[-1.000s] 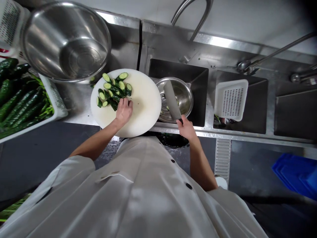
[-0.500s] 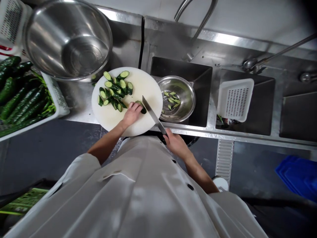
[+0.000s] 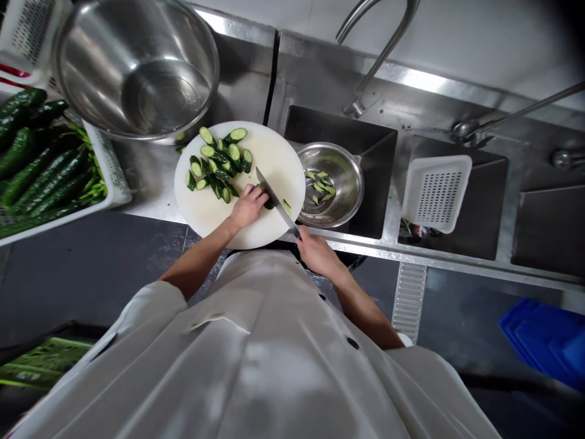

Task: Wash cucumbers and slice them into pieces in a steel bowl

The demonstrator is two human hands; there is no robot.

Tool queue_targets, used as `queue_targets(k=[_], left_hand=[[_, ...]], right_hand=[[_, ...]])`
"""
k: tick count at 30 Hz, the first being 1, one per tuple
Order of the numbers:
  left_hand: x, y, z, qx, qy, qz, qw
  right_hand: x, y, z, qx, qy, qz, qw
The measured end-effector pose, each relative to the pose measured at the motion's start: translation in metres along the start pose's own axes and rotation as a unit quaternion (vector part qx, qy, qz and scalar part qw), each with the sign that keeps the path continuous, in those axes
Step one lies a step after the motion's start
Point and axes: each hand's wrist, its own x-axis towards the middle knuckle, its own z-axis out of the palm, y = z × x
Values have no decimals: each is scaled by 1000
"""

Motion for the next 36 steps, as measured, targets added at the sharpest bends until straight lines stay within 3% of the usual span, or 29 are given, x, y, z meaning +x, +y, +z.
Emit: queue_targets(k=[5,16,26,36], left_hand=[[-5,5,6,17,29,-33,999],[-10,4,19,-6,57,-41,998],[-13,0,21,-13,45,-42,998],[-13,0,19,-48,70,-55,995]], right_hand=[[0,-1,1,-1,14,-13,1000],[2,-1,2,2,4,-16,1000],[2,-2,2,1,3,-26,1000],[5,-2,0,9,3,-31,999]])
